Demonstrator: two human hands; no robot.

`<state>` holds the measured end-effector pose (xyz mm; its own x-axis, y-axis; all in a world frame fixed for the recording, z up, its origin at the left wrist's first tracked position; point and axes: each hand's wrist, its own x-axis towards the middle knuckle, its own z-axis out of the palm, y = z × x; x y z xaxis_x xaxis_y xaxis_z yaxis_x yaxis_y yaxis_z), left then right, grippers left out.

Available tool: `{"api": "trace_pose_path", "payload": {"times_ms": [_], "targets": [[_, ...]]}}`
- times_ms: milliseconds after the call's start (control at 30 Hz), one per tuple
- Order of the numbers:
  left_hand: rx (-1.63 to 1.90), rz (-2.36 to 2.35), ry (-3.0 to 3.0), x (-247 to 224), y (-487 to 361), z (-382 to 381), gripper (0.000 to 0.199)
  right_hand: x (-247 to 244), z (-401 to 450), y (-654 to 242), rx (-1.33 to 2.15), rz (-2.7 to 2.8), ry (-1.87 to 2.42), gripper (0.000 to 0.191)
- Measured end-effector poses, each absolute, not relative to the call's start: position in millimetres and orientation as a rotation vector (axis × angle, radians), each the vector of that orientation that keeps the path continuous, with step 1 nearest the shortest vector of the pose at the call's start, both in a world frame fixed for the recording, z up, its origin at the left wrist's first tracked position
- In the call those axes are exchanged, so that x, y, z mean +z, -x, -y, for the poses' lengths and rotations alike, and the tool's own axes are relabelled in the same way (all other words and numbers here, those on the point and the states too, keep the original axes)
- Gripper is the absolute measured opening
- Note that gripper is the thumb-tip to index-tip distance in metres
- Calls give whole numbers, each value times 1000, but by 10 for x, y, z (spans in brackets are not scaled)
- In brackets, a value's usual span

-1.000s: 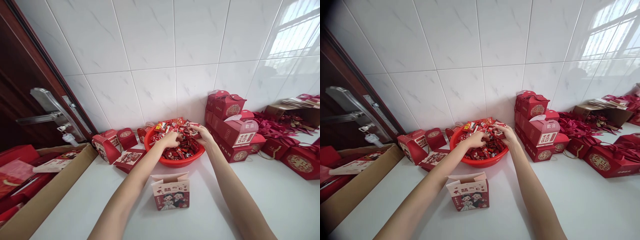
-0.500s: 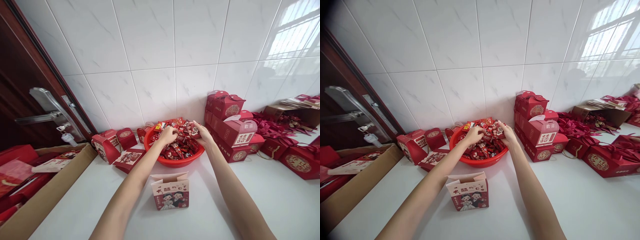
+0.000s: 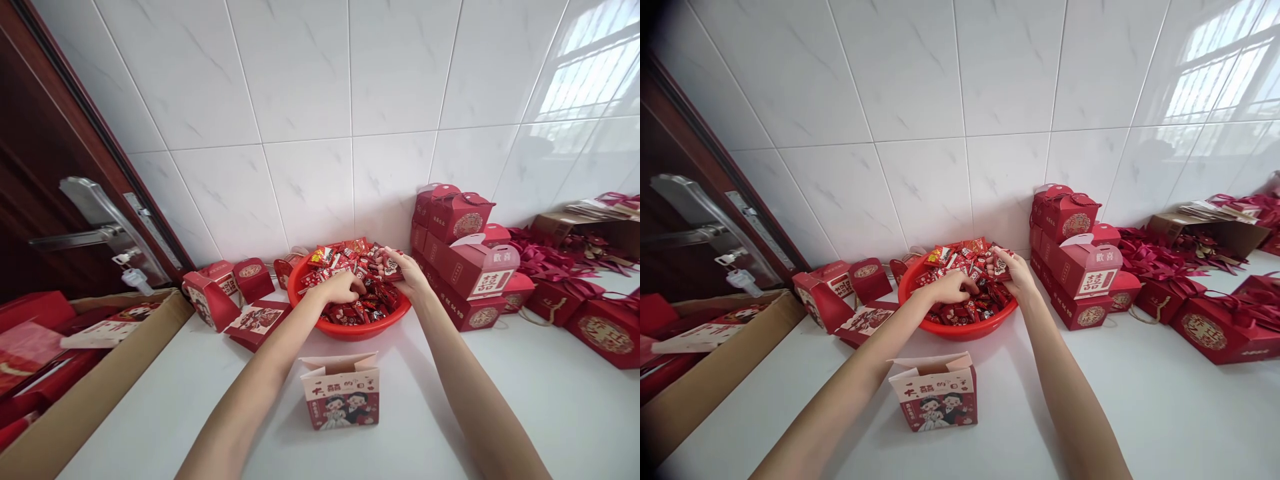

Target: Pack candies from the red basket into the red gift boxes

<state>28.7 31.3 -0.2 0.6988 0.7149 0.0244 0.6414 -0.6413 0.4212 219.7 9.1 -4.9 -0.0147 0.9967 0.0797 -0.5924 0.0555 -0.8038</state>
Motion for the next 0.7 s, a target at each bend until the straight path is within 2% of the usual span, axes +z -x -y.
{"api": "trace_pose_path", "payload": {"times_ms": [233,467,600,700], "targets": [[117,-1080,-2569,27,-279,-254,51,-30,-77,-2196,1421,791,672,23],[343,-1488,-2633,112,-249,-164,24,-22,-74,-2199,1419,793,687,21],[477,-1653,-2626,116,-245,-156,16,-9,-61,-2196,1420,792,690,20],[577,-1755,-2588,96,-232,-186,16,-3,-59,-2193,1420,791,693,19]]}}
